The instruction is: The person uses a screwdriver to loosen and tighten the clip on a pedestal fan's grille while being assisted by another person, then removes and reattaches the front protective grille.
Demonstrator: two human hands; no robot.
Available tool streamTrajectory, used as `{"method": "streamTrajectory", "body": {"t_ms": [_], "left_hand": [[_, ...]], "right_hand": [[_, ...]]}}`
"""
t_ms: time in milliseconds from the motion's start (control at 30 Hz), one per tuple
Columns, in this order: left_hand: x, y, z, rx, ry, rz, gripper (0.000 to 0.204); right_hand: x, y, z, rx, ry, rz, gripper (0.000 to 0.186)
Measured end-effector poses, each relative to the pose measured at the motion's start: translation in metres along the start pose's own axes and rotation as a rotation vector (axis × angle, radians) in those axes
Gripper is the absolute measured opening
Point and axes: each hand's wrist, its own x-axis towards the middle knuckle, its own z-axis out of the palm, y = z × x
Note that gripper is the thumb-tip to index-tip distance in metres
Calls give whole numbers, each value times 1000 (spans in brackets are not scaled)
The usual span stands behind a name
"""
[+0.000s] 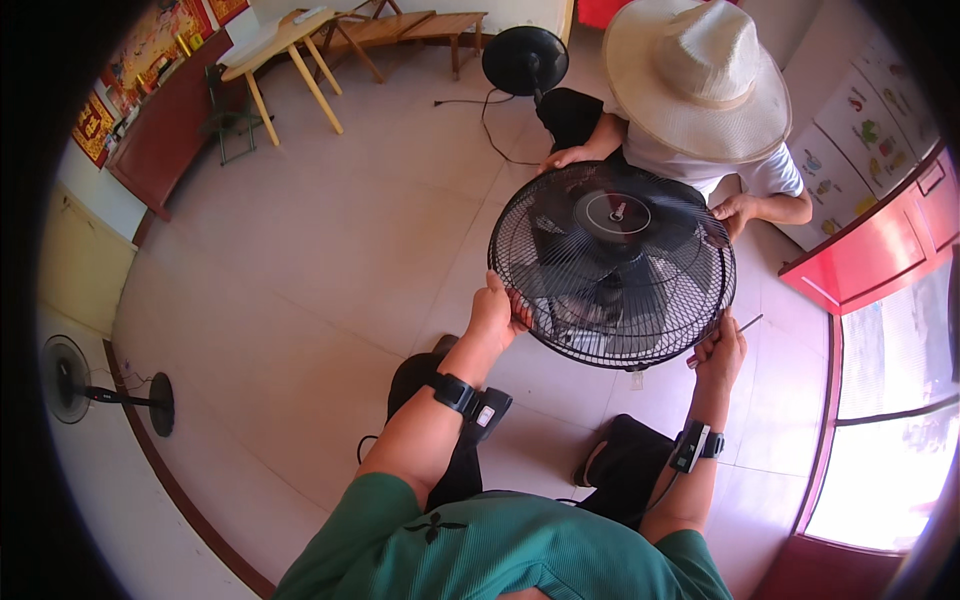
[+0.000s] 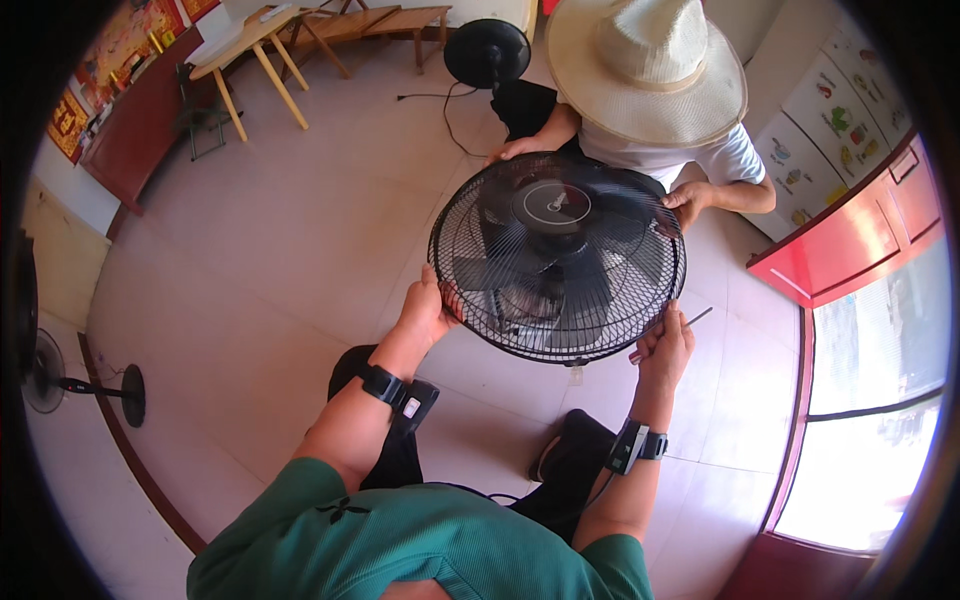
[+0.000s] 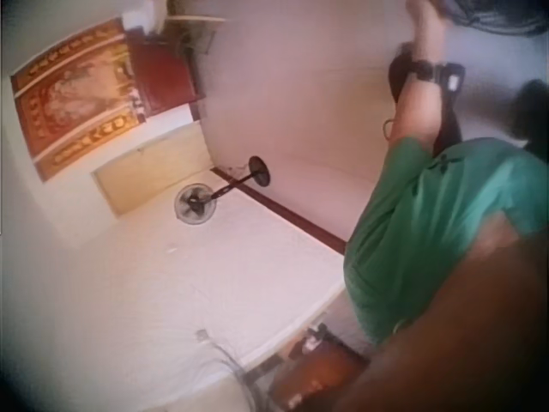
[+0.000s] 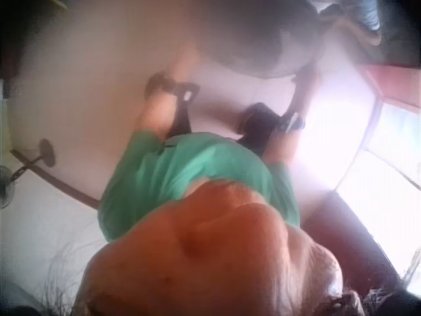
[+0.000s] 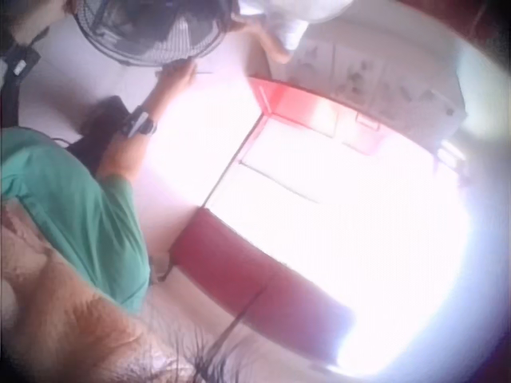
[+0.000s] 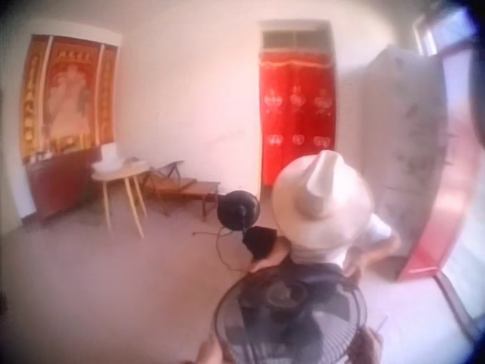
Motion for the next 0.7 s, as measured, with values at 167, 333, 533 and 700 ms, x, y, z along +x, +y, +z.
{"method": "streamTrajectory", "body": {"t_ms": [167,333,533,700], "left_hand": [[1,1,7,56,41,8,58],[9,-5,6,90,56,-17,54],[13,-5,1,84,80,-5,52],[10,-7,3,117,42,34,57]], "right_hand": [[5,6,2,-41,45,11,31],[5,8,2,-111,82,-2,34],[1,10,3,-108,49,-35,35],[-1,10,5,-90,78,-20,35]]}}
